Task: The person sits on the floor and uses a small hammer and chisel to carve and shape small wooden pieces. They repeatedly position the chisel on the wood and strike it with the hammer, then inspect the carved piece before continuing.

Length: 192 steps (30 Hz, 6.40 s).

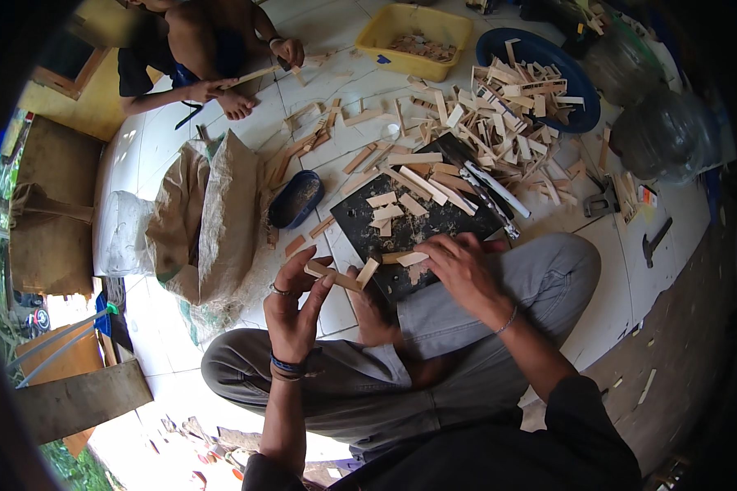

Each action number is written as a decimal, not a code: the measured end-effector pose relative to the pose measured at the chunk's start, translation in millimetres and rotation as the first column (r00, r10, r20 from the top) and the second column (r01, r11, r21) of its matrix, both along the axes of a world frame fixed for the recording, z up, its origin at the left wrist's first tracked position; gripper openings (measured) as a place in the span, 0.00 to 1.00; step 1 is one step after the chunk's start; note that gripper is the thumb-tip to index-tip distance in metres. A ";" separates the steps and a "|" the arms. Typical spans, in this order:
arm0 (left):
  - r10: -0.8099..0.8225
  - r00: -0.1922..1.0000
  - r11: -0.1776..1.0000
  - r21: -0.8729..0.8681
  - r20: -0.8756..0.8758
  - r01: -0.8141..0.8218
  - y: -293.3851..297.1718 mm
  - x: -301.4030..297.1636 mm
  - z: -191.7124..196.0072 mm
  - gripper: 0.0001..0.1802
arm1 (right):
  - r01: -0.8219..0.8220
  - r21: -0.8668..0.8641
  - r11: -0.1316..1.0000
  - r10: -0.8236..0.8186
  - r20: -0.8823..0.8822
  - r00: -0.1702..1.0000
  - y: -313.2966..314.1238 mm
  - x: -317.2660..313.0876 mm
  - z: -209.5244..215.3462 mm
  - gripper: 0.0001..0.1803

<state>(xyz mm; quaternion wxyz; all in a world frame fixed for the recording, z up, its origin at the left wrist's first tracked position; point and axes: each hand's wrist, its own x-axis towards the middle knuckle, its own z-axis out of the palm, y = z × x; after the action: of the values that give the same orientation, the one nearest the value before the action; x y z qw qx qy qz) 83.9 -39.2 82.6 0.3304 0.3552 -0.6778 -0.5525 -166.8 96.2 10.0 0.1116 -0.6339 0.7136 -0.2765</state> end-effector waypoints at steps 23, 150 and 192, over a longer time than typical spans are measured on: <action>-0.159 0.977 0.930 -0.311 0.139 0.195 50.6 -66.0 -31.8 0.22 | 0.234 0.129 0.964 -0.229 0.848 0.478 25.2 -6.1 53.5 0.11; -0.145 0.959 0.926 0.309 -0.243 0.218 7.9 -58.1 -23.2 0.14 | 0.265 0.308 0.914 -0.381 0.875 0.298 13.0 36.9 45.3 0.14; -0.161 0.986 0.944 -0.284 0.051 0.169 41.9 -62.5 -28.8 0.04 | 0.305 0.217 0.927 -0.343 0.822 0.455 12.6 38.5 47.1 0.16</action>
<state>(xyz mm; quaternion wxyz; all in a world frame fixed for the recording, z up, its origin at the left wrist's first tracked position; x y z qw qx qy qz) 21.4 2.7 53.8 0.3220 0.2526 -0.7827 -0.4690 -128.3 108.8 57.1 0.4016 -0.2685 0.6801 -0.5514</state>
